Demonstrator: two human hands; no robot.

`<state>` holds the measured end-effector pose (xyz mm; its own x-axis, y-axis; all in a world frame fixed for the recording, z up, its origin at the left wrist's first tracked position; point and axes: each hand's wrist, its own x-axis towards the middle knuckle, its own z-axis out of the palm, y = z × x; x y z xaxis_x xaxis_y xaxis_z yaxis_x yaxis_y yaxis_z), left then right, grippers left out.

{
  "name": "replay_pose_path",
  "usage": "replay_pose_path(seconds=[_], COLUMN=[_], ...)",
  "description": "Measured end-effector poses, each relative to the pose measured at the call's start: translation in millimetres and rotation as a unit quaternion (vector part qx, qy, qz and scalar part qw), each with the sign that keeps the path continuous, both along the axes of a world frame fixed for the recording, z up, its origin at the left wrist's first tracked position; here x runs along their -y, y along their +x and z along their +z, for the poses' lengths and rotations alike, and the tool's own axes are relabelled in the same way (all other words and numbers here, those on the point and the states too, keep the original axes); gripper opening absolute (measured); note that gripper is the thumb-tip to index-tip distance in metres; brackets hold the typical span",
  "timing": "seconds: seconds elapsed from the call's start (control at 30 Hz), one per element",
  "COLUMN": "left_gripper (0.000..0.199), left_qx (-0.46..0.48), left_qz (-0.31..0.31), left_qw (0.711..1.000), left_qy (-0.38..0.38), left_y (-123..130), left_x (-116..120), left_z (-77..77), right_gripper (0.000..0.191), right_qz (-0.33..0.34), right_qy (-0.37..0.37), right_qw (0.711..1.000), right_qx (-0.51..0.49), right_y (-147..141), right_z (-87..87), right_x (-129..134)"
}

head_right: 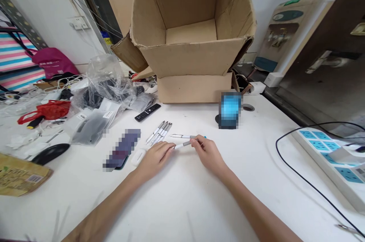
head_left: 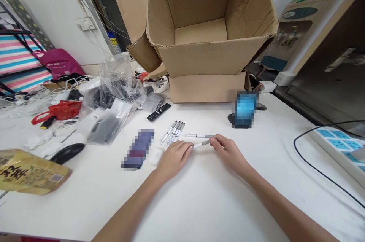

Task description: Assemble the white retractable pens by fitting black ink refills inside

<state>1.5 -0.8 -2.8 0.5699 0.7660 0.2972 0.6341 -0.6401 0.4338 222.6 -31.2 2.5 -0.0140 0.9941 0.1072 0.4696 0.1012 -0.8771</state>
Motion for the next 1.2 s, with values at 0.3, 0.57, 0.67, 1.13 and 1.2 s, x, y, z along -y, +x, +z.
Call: replay_pose_path(seconds=[0.3, 0.57, 0.67, 1.13, 1.2], left_gripper=[0.017, 0.011, 0.011, 0.010, 0.013], left_qx=[0.105, 0.045, 0.049, 0.027, 0.031], left_qz=[0.150, 0.332, 0.317, 0.292, 0.284], left_qw=[0.982, 0.941, 0.945, 0.954, 0.956], left_qy=[-0.040, -0.053, -0.063, -0.065, -0.070], left_y=[-27, -53, -50, -47, -48], left_x=[-26, -56, -58, -57, -57], left_z=[7.3, 10.3, 7.5, 5.7, 5.9], right_gripper=[0.036, 0.038, 0.038, 0.037, 0.037], right_qz=[-0.009, -0.019, -0.018, 0.004, 0.004], right_qy=[0.010, 0.000, 0.002, 0.025, 0.027], right_qw=[1.000, 0.999, 0.999, 0.996, 0.996], right_qx=[-0.014, 0.032, 0.047, 0.083, 0.087], right_y=[1, 2, 2, 2, 2], right_z=[6.2, 0.2, -2.1, -5.2, -4.4], right_x=[1, -2, -3, -3, -3])
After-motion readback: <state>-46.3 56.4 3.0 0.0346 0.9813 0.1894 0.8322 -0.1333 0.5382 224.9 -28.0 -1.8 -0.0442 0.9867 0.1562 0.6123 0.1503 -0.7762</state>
